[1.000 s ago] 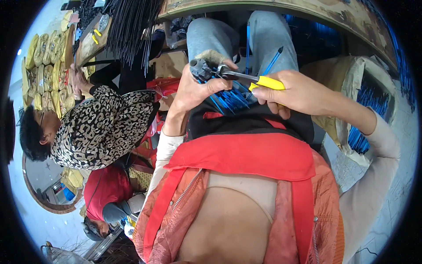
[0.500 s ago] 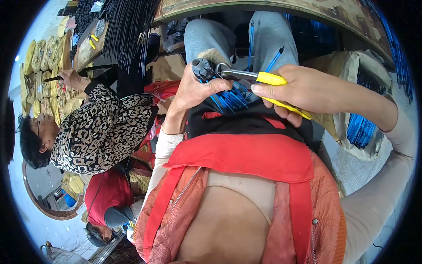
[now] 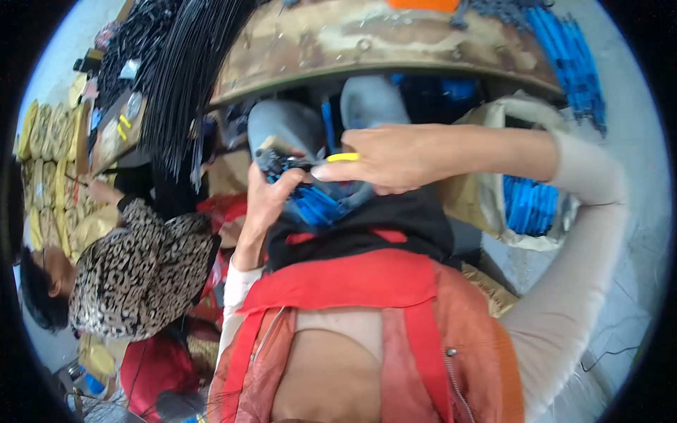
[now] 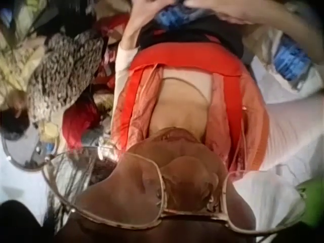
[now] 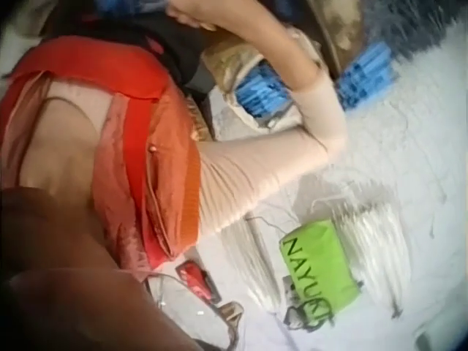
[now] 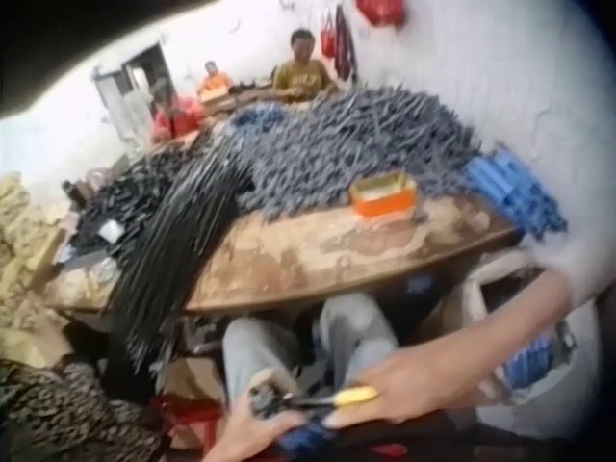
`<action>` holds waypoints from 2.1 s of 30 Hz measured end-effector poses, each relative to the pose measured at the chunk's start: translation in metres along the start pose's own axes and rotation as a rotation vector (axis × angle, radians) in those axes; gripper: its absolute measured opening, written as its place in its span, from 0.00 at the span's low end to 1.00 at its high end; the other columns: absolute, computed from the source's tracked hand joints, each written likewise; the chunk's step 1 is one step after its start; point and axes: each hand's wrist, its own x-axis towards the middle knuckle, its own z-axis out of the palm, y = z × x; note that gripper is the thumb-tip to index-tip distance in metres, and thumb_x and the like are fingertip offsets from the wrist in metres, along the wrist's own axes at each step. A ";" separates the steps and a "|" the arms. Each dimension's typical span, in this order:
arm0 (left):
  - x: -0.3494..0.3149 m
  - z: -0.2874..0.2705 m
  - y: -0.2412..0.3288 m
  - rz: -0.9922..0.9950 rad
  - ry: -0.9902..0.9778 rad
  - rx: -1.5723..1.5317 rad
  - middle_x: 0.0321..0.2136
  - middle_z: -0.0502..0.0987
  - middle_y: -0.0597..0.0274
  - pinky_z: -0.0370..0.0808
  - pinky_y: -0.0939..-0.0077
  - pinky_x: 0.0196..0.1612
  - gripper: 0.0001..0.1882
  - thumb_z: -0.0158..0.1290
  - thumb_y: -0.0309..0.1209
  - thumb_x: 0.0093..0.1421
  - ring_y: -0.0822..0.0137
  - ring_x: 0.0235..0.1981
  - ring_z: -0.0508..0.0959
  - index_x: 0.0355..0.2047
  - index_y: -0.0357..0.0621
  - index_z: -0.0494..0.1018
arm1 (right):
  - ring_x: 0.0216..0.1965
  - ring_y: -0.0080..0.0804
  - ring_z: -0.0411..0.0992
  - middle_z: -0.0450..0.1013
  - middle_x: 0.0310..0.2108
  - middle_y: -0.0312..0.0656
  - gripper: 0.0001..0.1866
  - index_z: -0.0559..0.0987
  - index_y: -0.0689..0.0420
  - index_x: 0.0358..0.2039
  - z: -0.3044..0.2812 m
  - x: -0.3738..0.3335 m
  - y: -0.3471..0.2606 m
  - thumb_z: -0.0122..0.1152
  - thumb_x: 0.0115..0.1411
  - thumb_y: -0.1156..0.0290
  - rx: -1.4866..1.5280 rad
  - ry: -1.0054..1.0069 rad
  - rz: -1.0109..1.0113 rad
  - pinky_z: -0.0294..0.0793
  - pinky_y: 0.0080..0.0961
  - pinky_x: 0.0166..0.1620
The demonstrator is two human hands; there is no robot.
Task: Arranging blue plastic components into a specialized jig and using a pliers-like tool to perform manual assembly.
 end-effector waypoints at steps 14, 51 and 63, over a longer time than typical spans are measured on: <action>-0.015 -0.089 0.038 0.149 0.626 -1.037 0.22 0.71 0.63 0.75 0.65 0.48 0.21 0.57 0.44 0.63 0.64 0.29 0.74 0.40 0.36 0.66 | 0.63 0.48 0.59 0.62 0.61 0.49 0.39 0.62 0.50 0.65 0.027 -0.065 0.098 0.66 0.52 0.68 -0.755 0.686 0.538 0.59 0.41 0.62; -0.087 0.000 -0.011 -0.039 -0.350 -0.277 0.30 0.76 0.59 0.70 0.75 0.35 0.08 0.62 0.25 0.49 0.69 0.31 0.75 0.29 0.36 0.77 | 0.42 0.30 0.70 0.71 0.41 0.44 0.15 0.74 0.61 0.43 0.145 0.018 -0.055 0.65 0.60 0.68 1.189 0.701 -0.205 0.68 0.27 0.49; -0.093 -0.001 0.001 0.011 -0.381 -0.394 0.32 0.79 0.54 0.76 0.77 0.41 0.09 0.60 0.26 0.57 0.68 0.35 0.79 0.34 0.30 0.78 | 0.44 0.31 0.70 0.72 0.41 0.42 0.11 0.77 0.58 0.40 0.140 0.022 -0.049 0.64 0.61 0.67 1.090 0.714 -0.267 0.68 0.27 0.50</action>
